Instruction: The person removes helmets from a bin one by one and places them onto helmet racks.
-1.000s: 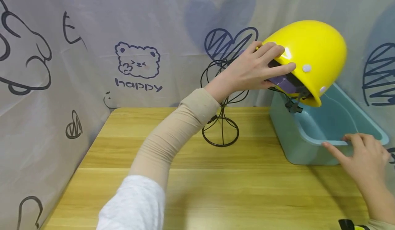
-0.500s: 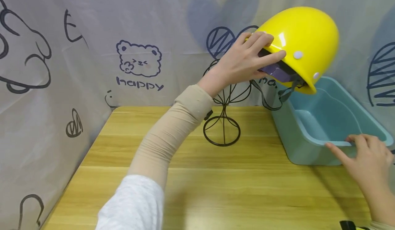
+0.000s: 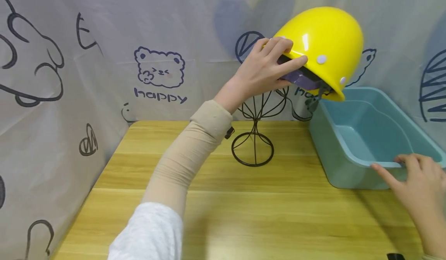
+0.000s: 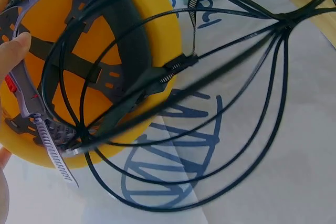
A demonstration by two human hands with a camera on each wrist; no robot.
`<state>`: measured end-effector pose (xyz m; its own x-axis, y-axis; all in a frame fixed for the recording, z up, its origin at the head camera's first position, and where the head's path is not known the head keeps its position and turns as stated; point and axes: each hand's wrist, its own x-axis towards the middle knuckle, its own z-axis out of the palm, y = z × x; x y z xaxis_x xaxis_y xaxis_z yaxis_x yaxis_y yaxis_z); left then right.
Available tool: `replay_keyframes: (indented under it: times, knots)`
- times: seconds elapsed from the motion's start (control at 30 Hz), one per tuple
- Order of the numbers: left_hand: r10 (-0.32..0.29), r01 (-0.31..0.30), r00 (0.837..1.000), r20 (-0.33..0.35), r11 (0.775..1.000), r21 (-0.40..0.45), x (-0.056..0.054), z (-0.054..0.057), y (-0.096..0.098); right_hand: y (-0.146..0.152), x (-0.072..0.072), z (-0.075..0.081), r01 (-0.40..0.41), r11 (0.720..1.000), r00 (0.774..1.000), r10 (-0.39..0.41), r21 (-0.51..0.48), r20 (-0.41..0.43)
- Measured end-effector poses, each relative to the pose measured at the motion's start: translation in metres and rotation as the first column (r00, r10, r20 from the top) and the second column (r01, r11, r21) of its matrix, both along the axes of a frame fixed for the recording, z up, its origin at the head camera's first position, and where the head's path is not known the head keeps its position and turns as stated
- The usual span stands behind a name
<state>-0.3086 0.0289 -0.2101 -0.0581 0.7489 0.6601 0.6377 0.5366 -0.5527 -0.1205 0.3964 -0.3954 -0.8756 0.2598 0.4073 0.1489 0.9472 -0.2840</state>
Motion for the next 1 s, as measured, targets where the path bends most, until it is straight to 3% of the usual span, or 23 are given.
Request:
replay_keyframes:
  times: [0.47,1.0]
  knots:
    - [0.004,-0.004,1.000,-0.014,1.000,0.031,0.000,-0.001,-0.027,-0.001,0.001,-0.001,0.013,1.000,0.999,-0.013,-0.001,0.031]
    - [-0.023,0.026,0.999,-0.044,0.997,0.069,0.008,-0.009,-0.055,-0.001,0.000,-0.003,-0.002,1.000,1.000,0.002,-0.001,-0.012]
